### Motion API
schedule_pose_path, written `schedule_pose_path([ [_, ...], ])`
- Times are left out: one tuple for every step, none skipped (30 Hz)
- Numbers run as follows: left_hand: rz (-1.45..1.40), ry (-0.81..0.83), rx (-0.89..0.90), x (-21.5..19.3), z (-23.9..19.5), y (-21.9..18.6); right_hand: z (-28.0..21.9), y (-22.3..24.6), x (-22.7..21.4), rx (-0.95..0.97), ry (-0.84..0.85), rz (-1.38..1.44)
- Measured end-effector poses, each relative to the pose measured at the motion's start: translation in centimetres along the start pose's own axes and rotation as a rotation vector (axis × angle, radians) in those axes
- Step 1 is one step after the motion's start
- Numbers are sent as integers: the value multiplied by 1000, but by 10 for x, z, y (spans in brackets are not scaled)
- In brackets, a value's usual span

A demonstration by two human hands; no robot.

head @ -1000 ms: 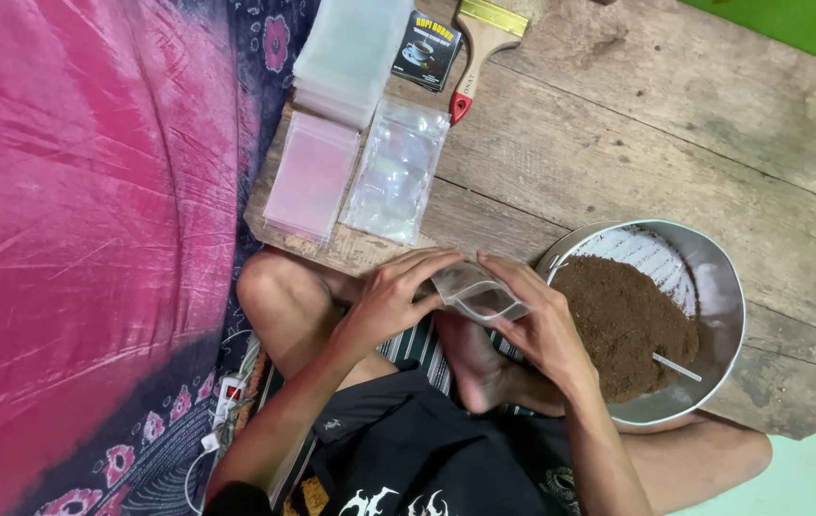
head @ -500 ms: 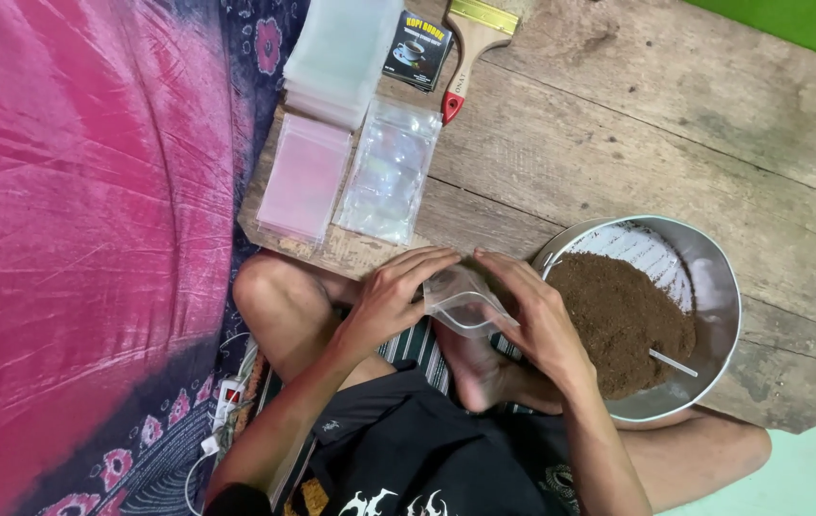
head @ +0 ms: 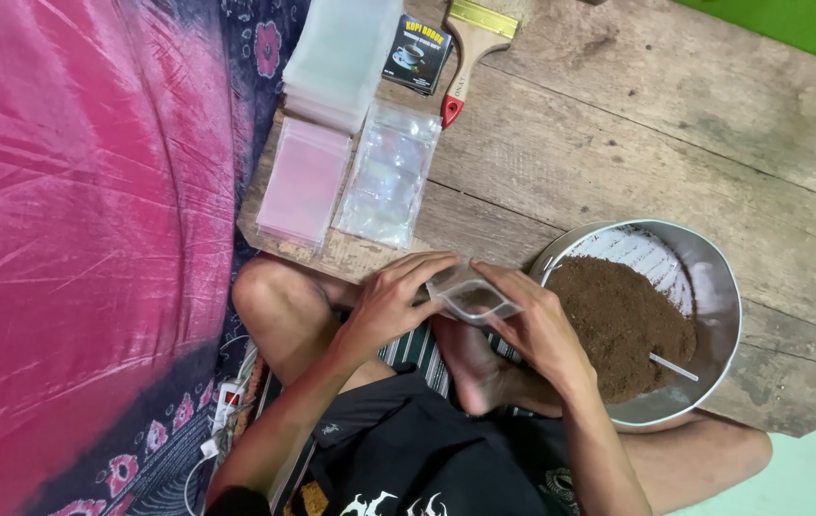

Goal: Filling small plastic bags with ground coffee using a small spoon

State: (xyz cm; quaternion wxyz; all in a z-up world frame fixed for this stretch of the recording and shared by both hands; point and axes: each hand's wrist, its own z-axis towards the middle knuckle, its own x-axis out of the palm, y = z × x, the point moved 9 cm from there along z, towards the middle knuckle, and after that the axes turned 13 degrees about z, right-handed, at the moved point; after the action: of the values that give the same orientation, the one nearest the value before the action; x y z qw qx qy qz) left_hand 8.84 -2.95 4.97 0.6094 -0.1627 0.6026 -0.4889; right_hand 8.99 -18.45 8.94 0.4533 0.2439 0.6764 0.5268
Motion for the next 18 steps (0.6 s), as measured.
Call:
schedule_pose_path([
  [-2,3,-5,0,-1,-2,-1,1,0,5,1,4],
  [-10,-6,-12,-1,-2,-3,-1,2,0,7,4,26],
  [-14,-21,-13,-2,1,-3,1,3,-2,2,4,42],
  [-13,-23,-11,-4,2,-6,0,3,-3,-1,4,41],
  [-15,-26,-1,-6,3,-11,-2,3,-4,-7,-4,42],
  [-17,-29,10,-9,3,-16,-4,4,-5,-13,-13,43],
  [-17,-29,10,-11,4,-18,-4,8,-6,-13,-13,43],
  [-22,-34,13,-13,5,-21,-3,12,-8,-24,-19,30],
  [-27,-38,14,-16,5,-24,-4,17,-9,-34,-24,18],
  [-28,-37,14,-15,5,-21,-3,16,-8,-32,-25,18],
  [12,-33,26,-14,6,-19,-1,14,-7,-20,-22,1],
  [52,-30,37,-13,7,-17,1,13,-7,-7,-19,-16],
  [55,-33,41,-10,6,-14,0,12,-7,-12,-19,-19],
  [19,-50,29,-9,4,-10,0,9,-8,-5,-30,-30],
  [-18,-61,11,-7,-1,-6,-3,8,-7,8,-40,-35],
  [-19,-59,8,-9,-3,-7,-4,7,-6,11,-39,-33],
  [-19,-66,-1,-10,-3,-7,-5,5,-7,14,-41,-24],
  [-18,-73,-10,-12,-4,-6,-6,2,-7,17,-42,-14],
])
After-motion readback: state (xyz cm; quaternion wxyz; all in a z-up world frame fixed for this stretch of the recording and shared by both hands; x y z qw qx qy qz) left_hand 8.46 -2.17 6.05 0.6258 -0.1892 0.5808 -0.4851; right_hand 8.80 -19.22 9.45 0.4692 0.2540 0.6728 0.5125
